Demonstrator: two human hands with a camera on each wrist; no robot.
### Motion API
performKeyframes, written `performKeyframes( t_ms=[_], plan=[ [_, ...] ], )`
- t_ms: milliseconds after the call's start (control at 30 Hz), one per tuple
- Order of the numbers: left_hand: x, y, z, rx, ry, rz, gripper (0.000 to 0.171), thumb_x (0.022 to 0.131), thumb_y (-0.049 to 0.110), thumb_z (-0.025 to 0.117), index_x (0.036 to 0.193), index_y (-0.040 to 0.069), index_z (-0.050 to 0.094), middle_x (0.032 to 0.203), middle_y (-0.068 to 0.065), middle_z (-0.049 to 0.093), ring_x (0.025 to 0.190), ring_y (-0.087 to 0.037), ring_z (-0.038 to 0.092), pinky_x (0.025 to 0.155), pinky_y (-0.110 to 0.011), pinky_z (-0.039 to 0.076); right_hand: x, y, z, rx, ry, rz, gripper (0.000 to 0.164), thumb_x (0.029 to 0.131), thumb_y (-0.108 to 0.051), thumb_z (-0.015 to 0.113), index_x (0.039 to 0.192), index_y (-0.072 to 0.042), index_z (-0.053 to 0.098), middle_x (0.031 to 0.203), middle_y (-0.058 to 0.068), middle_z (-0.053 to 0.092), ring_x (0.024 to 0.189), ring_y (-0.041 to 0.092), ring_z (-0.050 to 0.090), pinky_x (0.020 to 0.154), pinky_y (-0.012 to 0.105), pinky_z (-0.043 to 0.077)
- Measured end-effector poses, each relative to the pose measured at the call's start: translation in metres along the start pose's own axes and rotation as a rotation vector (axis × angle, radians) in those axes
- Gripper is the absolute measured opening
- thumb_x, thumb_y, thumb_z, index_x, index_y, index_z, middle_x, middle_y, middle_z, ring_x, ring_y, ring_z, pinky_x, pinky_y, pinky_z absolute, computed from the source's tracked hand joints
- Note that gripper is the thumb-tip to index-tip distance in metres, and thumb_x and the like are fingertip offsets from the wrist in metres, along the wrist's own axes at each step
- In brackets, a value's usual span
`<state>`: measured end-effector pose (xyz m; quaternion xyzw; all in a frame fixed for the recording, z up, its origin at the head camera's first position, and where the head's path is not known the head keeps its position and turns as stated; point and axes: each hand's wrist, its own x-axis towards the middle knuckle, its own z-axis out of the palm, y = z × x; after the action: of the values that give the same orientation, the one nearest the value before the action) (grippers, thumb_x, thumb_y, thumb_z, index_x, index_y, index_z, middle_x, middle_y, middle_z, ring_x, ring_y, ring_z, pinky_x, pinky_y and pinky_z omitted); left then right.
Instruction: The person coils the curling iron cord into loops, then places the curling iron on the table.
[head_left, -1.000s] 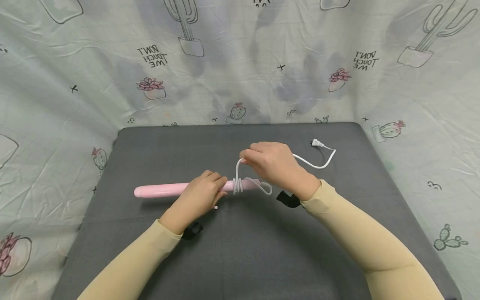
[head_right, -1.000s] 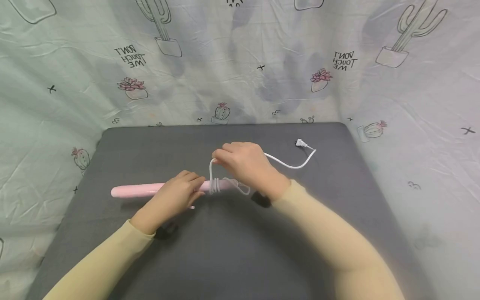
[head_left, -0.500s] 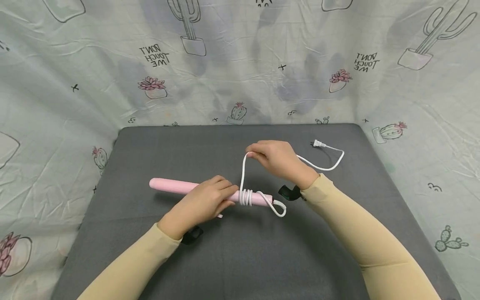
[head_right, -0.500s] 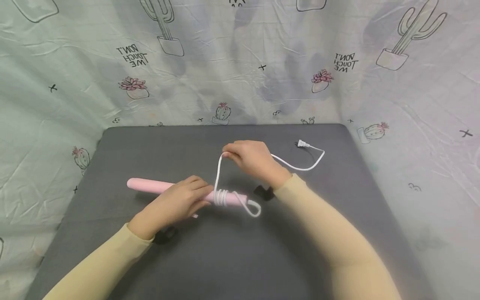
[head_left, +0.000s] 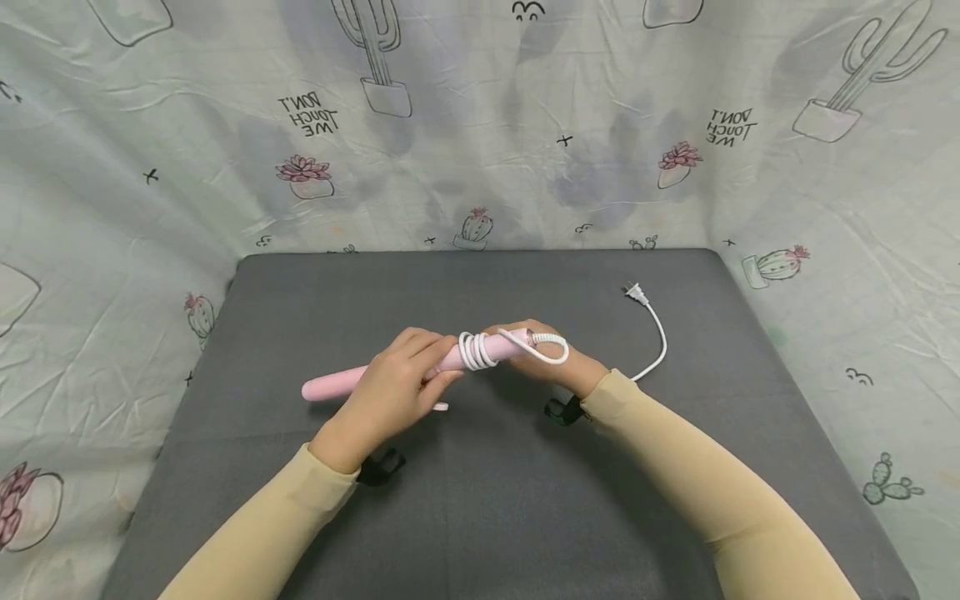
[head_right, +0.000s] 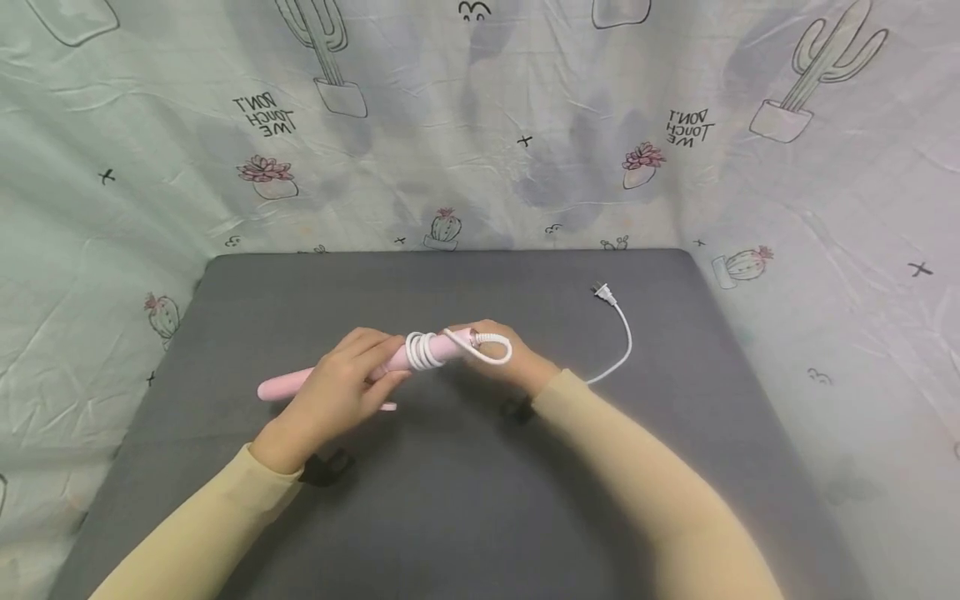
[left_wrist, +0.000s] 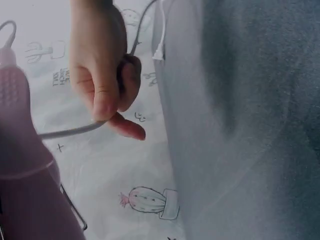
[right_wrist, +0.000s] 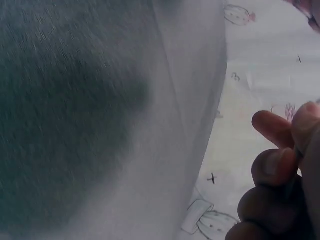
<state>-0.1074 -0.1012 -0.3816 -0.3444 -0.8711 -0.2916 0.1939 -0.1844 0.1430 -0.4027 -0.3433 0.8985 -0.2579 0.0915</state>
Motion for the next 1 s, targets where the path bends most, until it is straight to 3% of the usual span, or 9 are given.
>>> performKeyframes(
  t_ms=[133, 167, 300, 400, 533, 667, 800, 1000],
  plan=[
    [0.001, -0.003, -0.004, 0.015, 0.073, -0.067, 0.038, 0.086, 0.02, 0.074, 0.119, 0.004, 0.064, 0.106, -0.005, 0.064, 0.104, -0.021, 0.055, 0.081, -0.038, 0.05, -0.002, -0.006, 0.008, -0.112, 0.003, 0.033, 0.023, 0.102, -0.029, 0.05, 0.095, -0.013, 0.065, 0.073, -0.005, 0.057, 0.066, 0.011, 0.053, 0.065, 0.033, 0.046],
    [0.001, -0.003, -0.005, 0.024, 0.088, -0.084, 0.038, 0.086, 0.019, 0.074, 0.119, 0.004, 0.065, 0.106, -0.006, 0.064, 0.103, -0.022, 0.055, 0.08, -0.039, 0.05, -0.004, -0.007, 0.009, -0.064, 0.023, 0.047, 0.024, 0.101, -0.034, 0.051, 0.096, -0.017, 0.067, 0.072, -0.007, 0.056, 0.064, 0.01, 0.05, 0.063, 0.032, 0.044],
    [0.004, -0.006, -0.007, 0.04, 0.141, -0.143, 0.036, 0.085, 0.019, 0.075, 0.116, 0.003, 0.065, 0.103, -0.006, 0.064, 0.1, -0.023, 0.055, 0.079, -0.04, 0.049, -0.01, -0.017, 0.014, -0.118, 0.07, -0.021, 0.023, 0.1, -0.037, 0.051, 0.101, -0.023, 0.07, 0.076, -0.011, 0.062, 0.065, 0.006, 0.053, 0.063, 0.032, 0.047],
    [0.006, -0.007, -0.006, 0.047, 0.164, -0.178, 0.034, 0.085, 0.018, 0.075, 0.114, 0.002, 0.065, 0.1, -0.007, 0.064, 0.096, -0.025, 0.055, 0.078, -0.04, 0.047, -0.015, -0.025, 0.017, -0.21, 0.132, -0.115, 0.019, 0.099, -0.035, 0.055, 0.097, -0.022, 0.068, 0.076, -0.013, 0.06, 0.065, 0.006, 0.052, 0.06, 0.032, 0.046],
    [0.007, -0.008, -0.004, 0.069, 0.146, -0.238, 0.036, 0.086, 0.019, 0.075, 0.115, 0.002, 0.065, 0.1, -0.008, 0.063, 0.091, -0.027, 0.055, 0.077, -0.042, 0.046, -0.021, -0.034, 0.017, -0.287, 0.232, -0.251, 0.015, 0.097, -0.031, 0.06, 0.088, -0.019, 0.063, 0.067, -0.011, 0.048, 0.059, 0.007, 0.045, 0.051, 0.03, 0.04],
    [0.005, -0.011, 0.001, 0.071, 0.088, -0.313, 0.039, 0.087, 0.023, 0.074, 0.118, 0.001, 0.063, 0.104, -0.011, 0.058, 0.091, -0.03, 0.052, 0.074, -0.043, 0.044, -0.026, -0.04, 0.013, -0.284, 0.307, -0.343, 0.013, 0.094, -0.029, 0.064, 0.086, -0.018, 0.065, 0.065, -0.012, 0.048, 0.056, 0.004, 0.044, 0.049, 0.027, 0.038],
    [0.004, -0.013, 0.007, 0.045, 0.049, -0.381, 0.041, 0.088, 0.025, 0.073, 0.119, 0.001, 0.063, 0.106, -0.012, 0.053, 0.094, -0.03, 0.049, 0.072, -0.042, 0.044, -0.029, -0.041, 0.008, -0.289, 0.342, -0.361, 0.012, 0.093, -0.027, 0.066, 0.088, -0.017, 0.068, 0.066, -0.012, 0.053, 0.057, 0.004, 0.047, 0.05, 0.028, 0.041],
    [0.005, -0.018, 0.013, 0.036, 0.056, -0.48, 0.046, 0.086, 0.038, 0.072, 0.111, 0.0, 0.064, 0.113, -0.017, 0.052, 0.103, -0.033, 0.049, 0.081, -0.048, 0.044, -0.032, -0.033, 0.003, -0.294, 0.379, -0.359, 0.009, 0.09, -0.024, 0.069, 0.091, -0.015, 0.069, 0.069, -0.01, 0.057, 0.058, 0.005, 0.049, 0.05, 0.028, 0.043]
  ],
)
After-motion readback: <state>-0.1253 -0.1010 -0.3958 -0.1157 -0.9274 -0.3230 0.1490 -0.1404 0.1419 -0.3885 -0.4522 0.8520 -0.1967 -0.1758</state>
